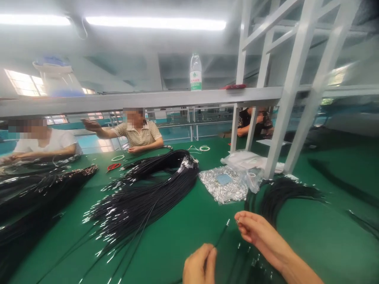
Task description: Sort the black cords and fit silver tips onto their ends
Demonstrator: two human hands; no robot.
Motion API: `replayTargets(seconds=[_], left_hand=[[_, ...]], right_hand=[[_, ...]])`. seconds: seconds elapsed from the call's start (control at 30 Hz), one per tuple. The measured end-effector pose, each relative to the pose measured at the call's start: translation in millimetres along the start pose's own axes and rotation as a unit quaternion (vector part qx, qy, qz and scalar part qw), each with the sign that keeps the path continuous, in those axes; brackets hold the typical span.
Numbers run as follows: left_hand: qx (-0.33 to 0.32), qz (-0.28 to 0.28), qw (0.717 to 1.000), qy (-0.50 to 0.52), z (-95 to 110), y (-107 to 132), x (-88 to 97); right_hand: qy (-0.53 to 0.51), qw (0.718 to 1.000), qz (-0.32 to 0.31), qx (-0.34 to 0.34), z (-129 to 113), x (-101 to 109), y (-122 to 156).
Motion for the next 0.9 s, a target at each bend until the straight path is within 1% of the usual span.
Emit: replayTargets(seconds=[0.03,0.1,0.27,0.4,0.5,0.6,0.67,0.73,0.8,0.9], left_hand=[[-0.006,-0.003,1.000,0.000,2,1,0.3],[-0.017,-0.010,1.000,-0.003,5,2,0.0],[-0.038,-0.033,0.999,-0.017,8,3,-1.1],[-0.029,-0.047,0.998,-0.011,12,3,0.9],[-0.018,-0.045,0.999,-0.003,15,4,2.9],[-0.016,-0.043,0.999,0.000,18,5,3.3],[-0.015,-0.042,0.999,0.000,19,6,3.0],[-0.012,-0.041,0.999,0.000,21,6,3.4],[-0.005,-0.042,0.999,0.003,23,6,4.8],[0.007,-0.064,0.998,0.011,26,6,7.4]], right_hand=[[-0.069,0.998,-0.002,-0.009,1,-1,4],[-0.115,0.993,0.004,-0.018,1,-4,8],[-0.113,0.993,-0.007,-0.024,2,-10,7],[-0.093,0.995,-0.012,-0.030,2,-9,9],[-0.053,0.998,-0.013,-0.025,2,-8,9],[0.038,0.999,-0.010,0.001,1,-6,8],[0.116,0.993,-0.012,0.028,0,-6,8],[0.164,0.985,-0.022,0.043,1,-9,9],[0.152,0.987,-0.035,0.041,5,-16,11],[0.069,0.996,-0.052,0.012,14,-31,15]])
Point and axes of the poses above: each hand's wrist, its own y-axis away from the middle knuckle, its own x-axis out of the back of the hand, z = x × y, the point moved 3 cm from there along -y, towards the middle knuckle, and after that the axes turned 1 degree about -z, right-handed, at the moved point
